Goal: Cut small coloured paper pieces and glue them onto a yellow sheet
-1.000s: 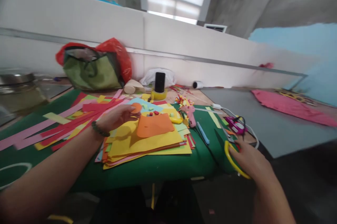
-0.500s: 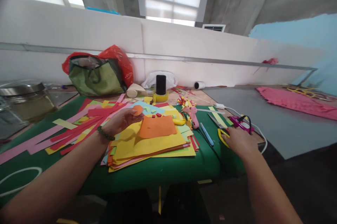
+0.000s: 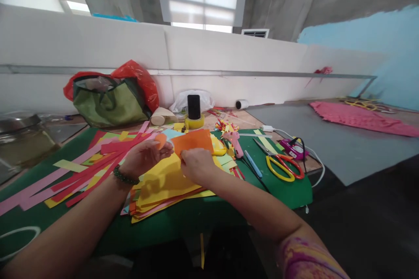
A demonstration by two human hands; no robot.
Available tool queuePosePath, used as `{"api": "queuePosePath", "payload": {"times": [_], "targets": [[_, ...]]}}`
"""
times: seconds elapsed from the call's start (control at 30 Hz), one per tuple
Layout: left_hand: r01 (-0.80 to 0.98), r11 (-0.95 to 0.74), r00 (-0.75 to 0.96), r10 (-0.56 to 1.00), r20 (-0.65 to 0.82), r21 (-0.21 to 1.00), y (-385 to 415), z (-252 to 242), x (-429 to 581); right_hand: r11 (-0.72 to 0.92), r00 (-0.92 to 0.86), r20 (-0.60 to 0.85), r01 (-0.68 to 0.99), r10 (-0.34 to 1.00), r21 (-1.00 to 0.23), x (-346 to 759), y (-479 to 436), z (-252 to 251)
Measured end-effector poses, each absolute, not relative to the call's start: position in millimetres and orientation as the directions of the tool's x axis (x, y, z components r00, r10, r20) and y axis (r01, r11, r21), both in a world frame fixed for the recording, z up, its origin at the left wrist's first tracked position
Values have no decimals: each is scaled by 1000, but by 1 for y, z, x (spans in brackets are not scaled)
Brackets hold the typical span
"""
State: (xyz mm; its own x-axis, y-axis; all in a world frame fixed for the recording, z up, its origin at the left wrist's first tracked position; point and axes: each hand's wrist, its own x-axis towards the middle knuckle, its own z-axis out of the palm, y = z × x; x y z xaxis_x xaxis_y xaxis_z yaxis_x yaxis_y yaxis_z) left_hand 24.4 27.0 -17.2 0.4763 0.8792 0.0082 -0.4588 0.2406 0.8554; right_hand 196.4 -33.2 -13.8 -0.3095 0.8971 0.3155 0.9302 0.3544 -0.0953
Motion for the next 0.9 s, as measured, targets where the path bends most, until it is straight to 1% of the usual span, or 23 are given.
{"api": "queuePosePath", "payload": {"times": [0.1,0.17,0.27,0.33,0.4,0.5,0.57,0.63,0.7,0.77,0.8,0.83,0.9], "targets": [[-528,202,319,947,-28,825,34,-12,20,430,-359,439,900,824,-69,222,-46,-2],[-575,160,206,978,-47,802,39,-9,19,407,-290,566,909,771,-89,245,-53,16],[-615,121,98,992,-76,780,43,-8,19,240,-74,744,964,664,-118,277,-47,57],[-622,102,56,995,-85,777,45,-9,19,62,54,813,992,580,-111,294,-32,88],[-620,87,38,996,-81,780,46,-10,17,-75,120,850,993,513,-95,307,-12,117],[-614,83,32,996,-80,785,48,-11,14,-186,141,858,981,493,-54,329,19,151],[-610,86,31,996,-84,788,49,-12,12,-278,208,816,959,539,-61,350,37,164],[-601,96,42,995,-88,794,50,-13,12,-353,261,767,935,586,-48,376,51,169],[-583,116,77,993,-87,804,50,-14,14,-372,238,763,928,601,3,405,57,162],[-540,145,134,987,-86,829,48,-17,16,-322,158,757,944,634,72,431,57,145],[-512,158,162,983,-86,844,48,-18,18,-272,119,735,958,667,92,441,56,133],[-483,168,184,979,-87,859,47,-19,19,-200,85,697,976,712,85,450,54,119],[-436,175,210,974,-89,883,46,-21,20,-44,24,623,999,782,17,461,48,88]]}}
